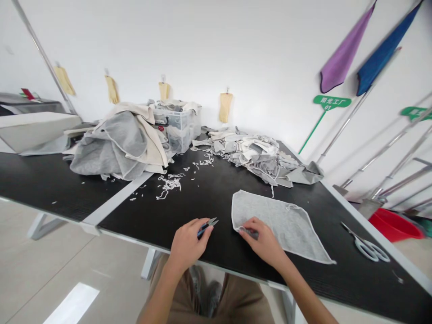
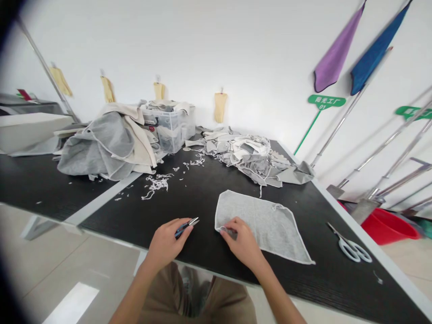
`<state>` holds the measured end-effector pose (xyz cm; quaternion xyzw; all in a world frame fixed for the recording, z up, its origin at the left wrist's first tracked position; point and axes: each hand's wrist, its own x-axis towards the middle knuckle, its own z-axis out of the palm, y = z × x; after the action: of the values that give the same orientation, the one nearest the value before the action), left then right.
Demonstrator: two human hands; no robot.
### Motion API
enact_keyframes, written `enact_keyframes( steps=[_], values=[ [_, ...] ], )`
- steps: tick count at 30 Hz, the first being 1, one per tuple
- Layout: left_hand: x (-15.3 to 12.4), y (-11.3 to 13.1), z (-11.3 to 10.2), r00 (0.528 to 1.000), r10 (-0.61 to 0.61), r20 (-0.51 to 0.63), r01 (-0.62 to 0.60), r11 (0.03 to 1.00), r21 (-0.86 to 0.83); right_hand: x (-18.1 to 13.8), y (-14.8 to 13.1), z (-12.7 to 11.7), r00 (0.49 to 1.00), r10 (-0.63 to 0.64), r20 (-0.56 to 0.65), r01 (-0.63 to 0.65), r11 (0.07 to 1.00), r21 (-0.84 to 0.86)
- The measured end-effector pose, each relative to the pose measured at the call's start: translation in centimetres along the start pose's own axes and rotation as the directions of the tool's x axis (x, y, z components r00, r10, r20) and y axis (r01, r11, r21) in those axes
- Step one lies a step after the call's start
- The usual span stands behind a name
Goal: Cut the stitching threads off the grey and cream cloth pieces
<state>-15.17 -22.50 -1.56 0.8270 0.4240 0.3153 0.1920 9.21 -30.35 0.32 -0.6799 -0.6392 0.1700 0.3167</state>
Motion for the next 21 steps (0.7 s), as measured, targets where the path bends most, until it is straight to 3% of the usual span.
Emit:
enact_keyframes(
  steps=[6,12,16,21],
  values=[
    [0.0,0.2,0.1,1.0,0.014,-0.02,-0.014,1.0,0.002,-0.7,1.1,0.6,0.991,0.081,-0.107,-0.052,0.968,0.244],
    [0.2,0.5,-0.1,0.999,0.03,-0.029,-0.032,0.997,-0.076,-1.0,1.3,0.4,0.954,0.26,-0.146,-0.11,0.76,0.64],
    [0.7,1.1,0.0,0.998,0.055,-0.042,-0.062,0.978,-0.201,-1.2,1.6,0.2,0.927,0.331,-0.176,-0.102,0.673,0.732],
    [2.8,3.5,0.1,0.986,0.163,0.017,-0.155,0.96,-0.232,-1.5,1.9,-0.1,0.897,0.343,-0.277,-0.034,0.681,0.731]
  ],
)
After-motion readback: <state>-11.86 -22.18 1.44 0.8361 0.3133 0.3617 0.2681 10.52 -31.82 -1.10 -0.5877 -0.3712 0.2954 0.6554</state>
